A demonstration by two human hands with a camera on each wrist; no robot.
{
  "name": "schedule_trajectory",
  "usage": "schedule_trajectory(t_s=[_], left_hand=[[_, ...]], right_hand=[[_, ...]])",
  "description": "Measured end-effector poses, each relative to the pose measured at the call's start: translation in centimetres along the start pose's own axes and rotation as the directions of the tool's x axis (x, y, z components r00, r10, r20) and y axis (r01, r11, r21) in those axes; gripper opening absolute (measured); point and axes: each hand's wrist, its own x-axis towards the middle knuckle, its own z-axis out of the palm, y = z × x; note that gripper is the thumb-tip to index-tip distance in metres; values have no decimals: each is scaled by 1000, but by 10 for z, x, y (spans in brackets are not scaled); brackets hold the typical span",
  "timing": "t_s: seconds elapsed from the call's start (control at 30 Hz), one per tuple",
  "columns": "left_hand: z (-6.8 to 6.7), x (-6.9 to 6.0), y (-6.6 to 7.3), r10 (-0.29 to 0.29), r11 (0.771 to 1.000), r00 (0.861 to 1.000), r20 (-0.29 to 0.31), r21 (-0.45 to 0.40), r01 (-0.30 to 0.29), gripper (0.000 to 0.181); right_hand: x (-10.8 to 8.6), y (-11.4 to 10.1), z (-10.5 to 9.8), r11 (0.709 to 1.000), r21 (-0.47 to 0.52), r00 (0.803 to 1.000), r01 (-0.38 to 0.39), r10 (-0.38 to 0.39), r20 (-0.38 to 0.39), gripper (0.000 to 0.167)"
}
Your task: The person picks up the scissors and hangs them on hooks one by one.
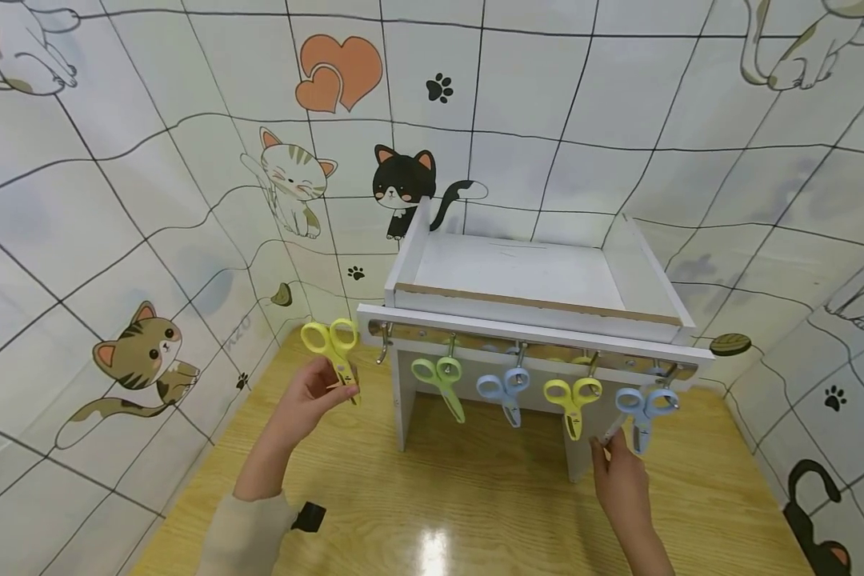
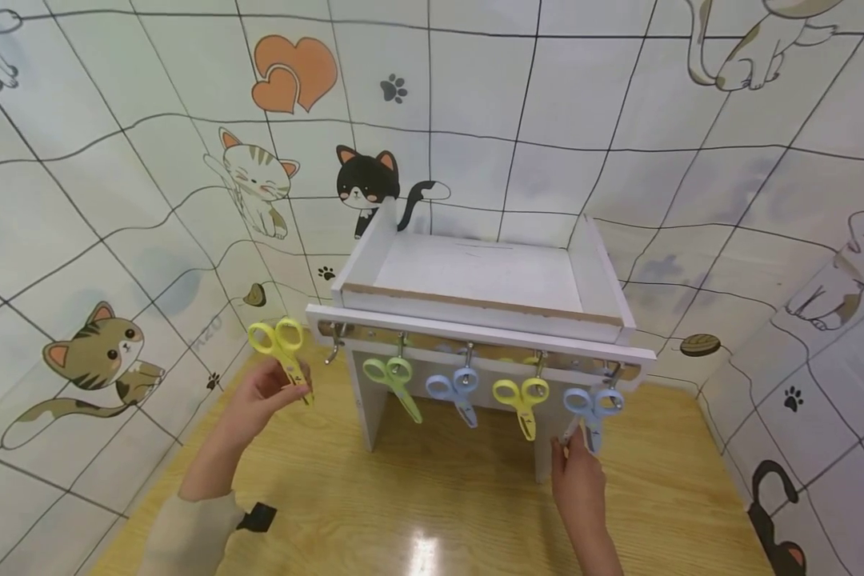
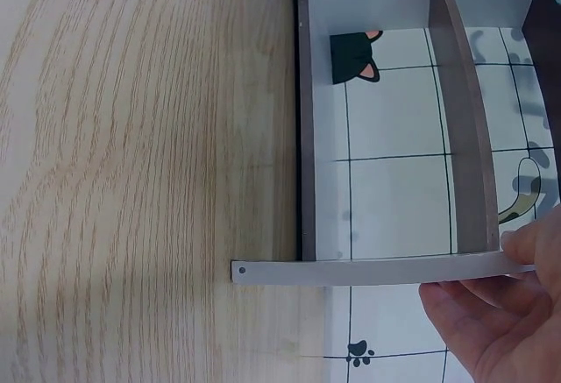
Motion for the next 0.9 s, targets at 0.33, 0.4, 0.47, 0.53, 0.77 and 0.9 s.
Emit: schedule_trajectory(t_s=[0.33, 0.4, 0.47, 0.53, 0.77, 0.9], left_hand=[[6, -2, -3, 2, 998, 990, 141, -64, 7, 14], [8, -2, -4, -21, 999, 990, 136, -41, 26, 14], [10, -2, -4, -43, 999, 991, 127, -12, 45, 16], [12, -3, -5, -66, 998, 991, 117, 13, 65, 17], [16, -2, -9, -132, 990, 987, 91, 62, 126, 17], [17, -3, -12, -158, 985, 983, 90, 83, 151, 18]], right_hand=[[0, -1, -1, 1000, 2, 1000, 22, -22, -12, 23], [0, -1, -1, 1000, 3, 1000, 17, -17, -12, 23], [0, -1, 0, 1000, 3, 1000, 12, -12, -12, 23], [0, 0, 1, 1000, 2, 1000, 13, -13, -16, 23], [-1, 0, 1, 1000, 5, 1000, 10, -10, -1, 23], [-1, 0, 1, 1000, 5, 1000, 4, -4, -3, 22]])
